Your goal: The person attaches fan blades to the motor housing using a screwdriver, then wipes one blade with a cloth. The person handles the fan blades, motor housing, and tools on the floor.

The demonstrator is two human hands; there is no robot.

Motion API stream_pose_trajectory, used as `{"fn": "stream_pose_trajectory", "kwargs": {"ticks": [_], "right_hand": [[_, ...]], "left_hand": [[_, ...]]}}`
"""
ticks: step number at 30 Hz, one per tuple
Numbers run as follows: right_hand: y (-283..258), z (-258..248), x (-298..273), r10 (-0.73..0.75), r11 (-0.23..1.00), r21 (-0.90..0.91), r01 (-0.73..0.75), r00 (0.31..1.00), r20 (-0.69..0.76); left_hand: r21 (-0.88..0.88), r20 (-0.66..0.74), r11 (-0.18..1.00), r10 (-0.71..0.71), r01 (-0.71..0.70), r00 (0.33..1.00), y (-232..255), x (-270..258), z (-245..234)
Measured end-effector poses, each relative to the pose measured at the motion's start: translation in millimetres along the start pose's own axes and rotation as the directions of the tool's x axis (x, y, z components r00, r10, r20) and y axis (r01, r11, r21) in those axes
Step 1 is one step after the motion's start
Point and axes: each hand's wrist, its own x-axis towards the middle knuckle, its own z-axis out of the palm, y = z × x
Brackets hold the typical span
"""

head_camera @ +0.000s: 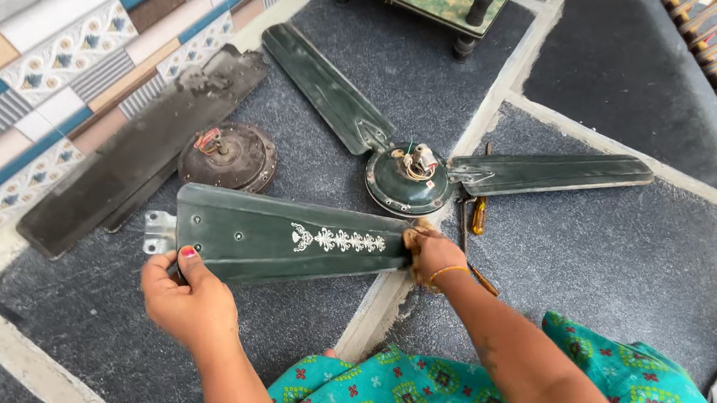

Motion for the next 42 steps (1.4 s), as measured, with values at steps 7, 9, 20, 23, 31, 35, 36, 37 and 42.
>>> {"fn": "stream_pose_trajectory", "kwargs": {"ticks": [7, 9, 20, 23, 31, 35, 36, 37, 42], "right_hand": [[-23, 12, -56, -0.55, 0.79, -0.056, 0.611, 0.664, -0.506], [-16, 12, -64, -0.474, 0.863, -0.053, 0.503, 0.767, -0.433], [13, 34, -43, -0.414, 0.908, -0.155, 0.389, 0.776, -0.476], [16, 33, -33, -0.063, 0.981, -0.19, 0.038, 0.99, -0.126], [7, 8, -17, -0.391, 0.839, 0.067, 0.54, 0.684, -0.615], [12, -1, -21, -0.092, 0.996, -0.005, 0.092, 0.994, -0.065], [14, -10, -21, 0.161, 0.985, -0.095, -0.147, 0.974, 0.16], [11, -22, -20, 0.079, 0.997, 0.031, -0.077, 0.996, -0.052], [-57, -119, -32, -0.205, 0.807, 0.253, 0.533, 0.655, -0.727]], "left_hand": [[0.101, -0.004, 0.995, -0.017, 0.018, 1.0, -4, 1, 4], [0.073, 0.003, 0.997, 0.034, -0.034, 0.999, -5, 3, 3], [0.043, 0.012, 0.999, 0.033, -0.034, 0.999, -6, 3, 7], [0.028, 0.007, 1.0, 0.002, -0.002, 1.0, -8, 5, 3], [-0.04, 0.067, 0.986, 0.165, -0.162, 0.984, -4, 5, 14], [-0.02, 0.081, 0.976, 0.218, -0.217, 0.973, 7, 5, 4], [-0.024, 0.091, 0.972, 0.233, -0.232, 0.968, 9, 7, 3], [-0.031, 0.101, 0.971, 0.24, -0.238, 0.965, 12, 7, 2], [-0.08, 0.173, 0.969, 0.243, -0.233, 0.954, 25, 1, 5]]}}
